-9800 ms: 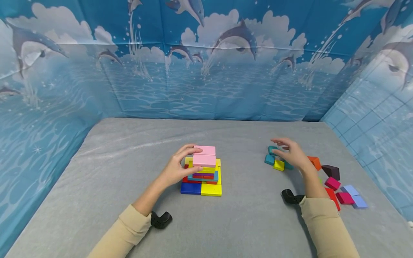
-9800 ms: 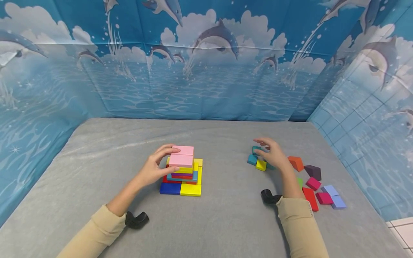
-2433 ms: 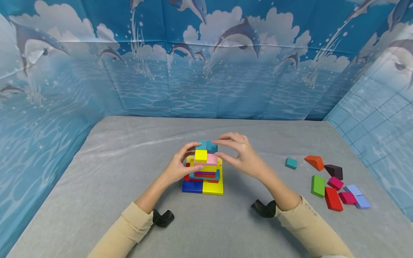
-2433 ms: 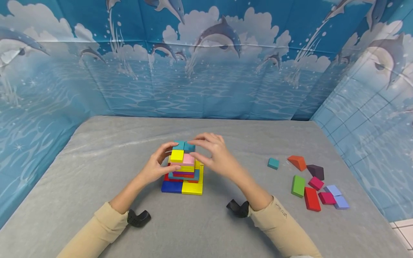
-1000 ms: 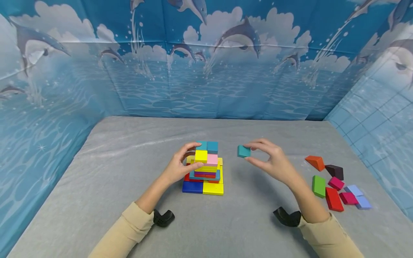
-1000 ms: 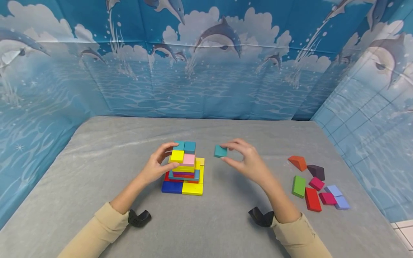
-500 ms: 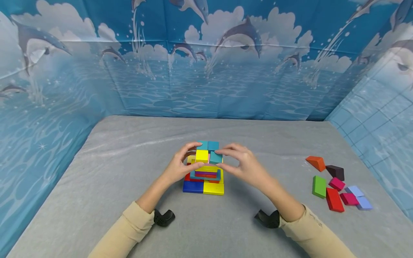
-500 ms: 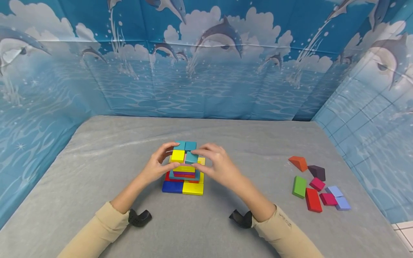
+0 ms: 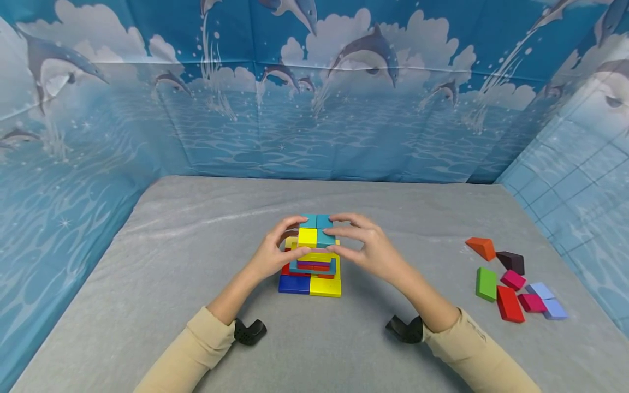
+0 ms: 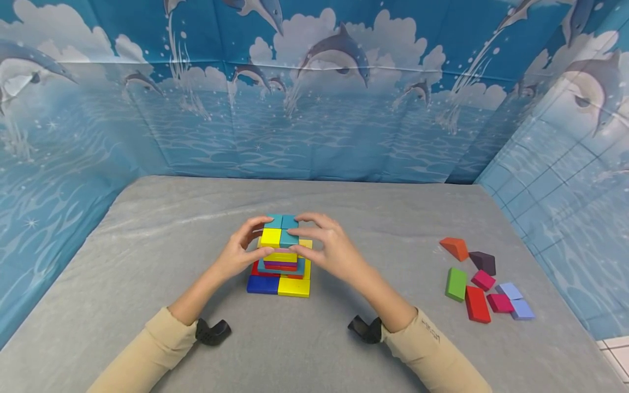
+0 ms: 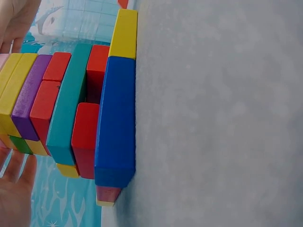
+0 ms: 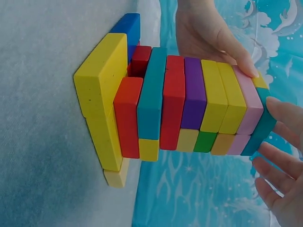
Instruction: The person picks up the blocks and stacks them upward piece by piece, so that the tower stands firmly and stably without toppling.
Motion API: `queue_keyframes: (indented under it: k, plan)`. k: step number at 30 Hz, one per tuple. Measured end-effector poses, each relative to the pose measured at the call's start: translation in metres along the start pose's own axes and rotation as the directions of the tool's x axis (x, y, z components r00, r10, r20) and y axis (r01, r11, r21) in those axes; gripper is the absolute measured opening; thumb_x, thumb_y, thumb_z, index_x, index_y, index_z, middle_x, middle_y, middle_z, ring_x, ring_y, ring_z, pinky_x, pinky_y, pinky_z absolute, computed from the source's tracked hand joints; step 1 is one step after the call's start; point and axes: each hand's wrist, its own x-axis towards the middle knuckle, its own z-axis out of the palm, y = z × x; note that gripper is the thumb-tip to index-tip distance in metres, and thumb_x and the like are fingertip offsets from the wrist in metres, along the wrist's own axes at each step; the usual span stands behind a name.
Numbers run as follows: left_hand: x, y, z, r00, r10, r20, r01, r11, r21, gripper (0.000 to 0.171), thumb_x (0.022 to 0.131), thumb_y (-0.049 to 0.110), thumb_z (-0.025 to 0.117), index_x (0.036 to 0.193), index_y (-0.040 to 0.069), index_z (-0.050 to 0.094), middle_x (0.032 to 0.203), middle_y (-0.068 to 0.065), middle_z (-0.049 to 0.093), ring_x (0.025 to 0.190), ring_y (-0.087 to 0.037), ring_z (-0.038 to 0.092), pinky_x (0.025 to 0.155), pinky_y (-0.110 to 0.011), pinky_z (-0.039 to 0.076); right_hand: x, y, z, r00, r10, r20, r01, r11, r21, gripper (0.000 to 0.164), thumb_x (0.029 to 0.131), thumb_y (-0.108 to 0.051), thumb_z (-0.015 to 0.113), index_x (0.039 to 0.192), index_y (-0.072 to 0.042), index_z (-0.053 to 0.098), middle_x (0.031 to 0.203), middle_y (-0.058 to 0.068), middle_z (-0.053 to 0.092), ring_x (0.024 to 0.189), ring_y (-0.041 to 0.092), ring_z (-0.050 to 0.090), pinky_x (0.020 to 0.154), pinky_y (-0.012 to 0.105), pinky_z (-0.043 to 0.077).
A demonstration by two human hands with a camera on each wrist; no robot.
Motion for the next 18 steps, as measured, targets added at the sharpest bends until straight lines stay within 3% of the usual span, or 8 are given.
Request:
queue_keyframes:
  k: [9,13,18]
  plan:
    - [-0.002,-0.005,0.002,1.0,-0.017,0.002,0.017,1.0,0.018,0.056,0.087,0.027,0.062,0.129,-0.003,0.04,0.131,-0.023,0.042,0.117,-0.038,0.042,0.098,-0.055,0.034,-0.003,0.002,0.0,1.0,-0.003,0.01,0.002,0.999,0.037,0.033,0.074,-0.007,0.075,0.106,-0.005,0.069,0.116,0.012,0.059,0.106,0.029,0.055,0.083,0.041,0.05]
    - [-0.002,0.0,0.003,1.0,-0.014,0.003,0.014,1.0,0.019,0.056,0.087,0.025,0.061,0.129,-0.005,0.04,0.13,-0.025,0.041,0.116,-0.04,0.041,0.097,-0.057,0.033,-0.005,0.003,0.0,1.0,-0.002,0.005,0.001,0.999,0.045,0.035,0.074,-0.008,0.075,0.107,-0.005,0.068,0.117,0.012,0.058,0.107,0.029,0.054,0.084,0.042,0.049]
    - [-0.003,0.002,0.004,1.0,-0.011,-0.008,0.012,0.999,0.041,0.051,0.087,0.016,0.063,0.128,-0.005,0.04,0.129,-0.025,0.042,0.115,-0.039,0.042,0.096,-0.057,0.034,-0.015,0.012,-0.013,0.997,0.05,-0.061,-0.046,0.997,0.063,0.039,0.074,-0.005,0.074,0.112,-0.006,0.065,0.118,0.01,0.057,0.11,0.024,0.052,0.089,0.033,0.047]
